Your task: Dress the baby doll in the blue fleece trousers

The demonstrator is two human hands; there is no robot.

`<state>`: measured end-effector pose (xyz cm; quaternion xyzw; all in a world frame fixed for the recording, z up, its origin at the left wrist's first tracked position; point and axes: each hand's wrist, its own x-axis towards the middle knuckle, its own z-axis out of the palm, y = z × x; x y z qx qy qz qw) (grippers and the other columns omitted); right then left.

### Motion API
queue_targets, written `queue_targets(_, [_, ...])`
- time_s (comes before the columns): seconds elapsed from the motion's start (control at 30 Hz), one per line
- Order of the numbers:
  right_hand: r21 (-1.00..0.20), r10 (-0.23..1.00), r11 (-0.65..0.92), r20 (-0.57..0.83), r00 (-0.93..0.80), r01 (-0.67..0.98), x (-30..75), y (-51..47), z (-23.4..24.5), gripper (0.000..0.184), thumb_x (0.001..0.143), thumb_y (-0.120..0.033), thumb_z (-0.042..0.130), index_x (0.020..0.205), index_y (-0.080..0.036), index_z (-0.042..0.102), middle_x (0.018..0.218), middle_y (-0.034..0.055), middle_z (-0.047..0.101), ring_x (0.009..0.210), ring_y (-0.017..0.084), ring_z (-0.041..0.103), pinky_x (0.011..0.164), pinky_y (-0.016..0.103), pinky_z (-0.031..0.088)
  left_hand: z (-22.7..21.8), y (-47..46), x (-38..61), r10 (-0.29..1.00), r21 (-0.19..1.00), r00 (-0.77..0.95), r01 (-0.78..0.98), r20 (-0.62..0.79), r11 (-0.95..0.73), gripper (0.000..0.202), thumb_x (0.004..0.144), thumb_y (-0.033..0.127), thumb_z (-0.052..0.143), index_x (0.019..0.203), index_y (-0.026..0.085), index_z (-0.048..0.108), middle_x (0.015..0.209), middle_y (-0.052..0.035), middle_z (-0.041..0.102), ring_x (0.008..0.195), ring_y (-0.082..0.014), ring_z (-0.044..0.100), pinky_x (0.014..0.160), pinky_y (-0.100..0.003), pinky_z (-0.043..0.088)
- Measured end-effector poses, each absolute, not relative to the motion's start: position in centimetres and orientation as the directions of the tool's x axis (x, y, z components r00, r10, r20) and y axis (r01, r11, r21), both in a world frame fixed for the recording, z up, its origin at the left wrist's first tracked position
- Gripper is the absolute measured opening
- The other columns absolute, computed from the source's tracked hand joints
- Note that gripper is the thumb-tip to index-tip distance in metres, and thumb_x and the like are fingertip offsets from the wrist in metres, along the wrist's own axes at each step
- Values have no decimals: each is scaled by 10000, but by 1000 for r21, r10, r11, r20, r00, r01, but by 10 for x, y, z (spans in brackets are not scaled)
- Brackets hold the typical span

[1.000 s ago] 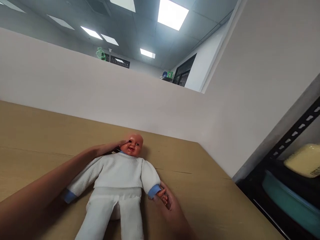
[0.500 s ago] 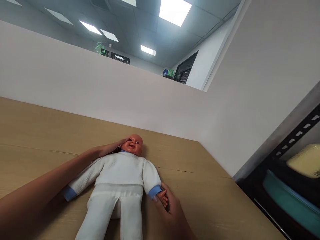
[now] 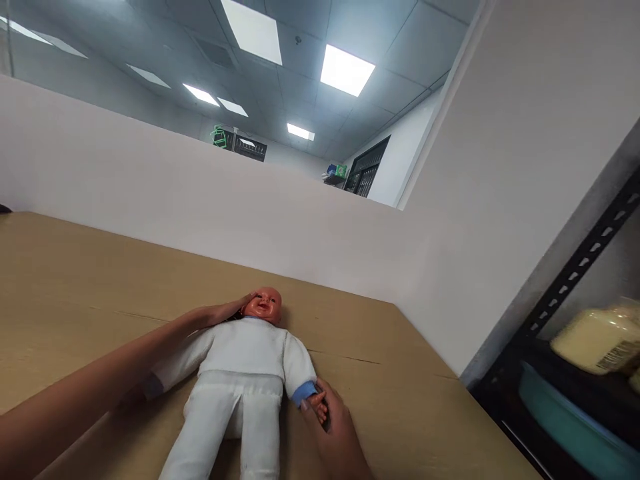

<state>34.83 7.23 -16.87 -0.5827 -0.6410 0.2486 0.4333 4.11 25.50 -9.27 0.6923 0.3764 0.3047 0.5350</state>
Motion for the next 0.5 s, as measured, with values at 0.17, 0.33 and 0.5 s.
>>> queue_targets(0.17, [-687, 913, 273, 405, 43, 673, 349, 77, -176, 438, 919, -455, 602, 1184, -137, 746, 1187, 192, 780, 1127, 364, 717, 1021, 496, 544, -90, 244, 28, 894, 904, 437, 337, 97, -263, 836, 1056, 842, 315, 1304, 152, 717, 1306, -121, 758, 1206, -326, 722, 1134, -532, 520])
queue_targets(0.33, [-538, 893, 273, 450, -2, 798, 348, 68, -155, 379, 912, -363, 642, 1195, -128, 732, 1147, 187, 766, 1128, 388, 685, 1038, 554, 529, -79, 222, 0, 945, 748, 189, 578, 267, -327, 538, 1017, 672, 640, 1205, 171, 704, 1278, -133, 715, 1273, -353, 636, 1199, -630, 396])
queue_targets(0.5, [-481, 831, 339, 557, -18, 809, 345, -6, -137, 509, 974, -286, 613, 1474, -200, 575, 1408, 167, 686, 1304, 371, 622, 1121, 591, 516, -59, 146, 1, 869, 636, 125, 634, 478, -441, 623, 986, 730, 484, 1169, 165, 674, 1271, -189, 682, 1278, -411, 550, 1203, -633, 336])
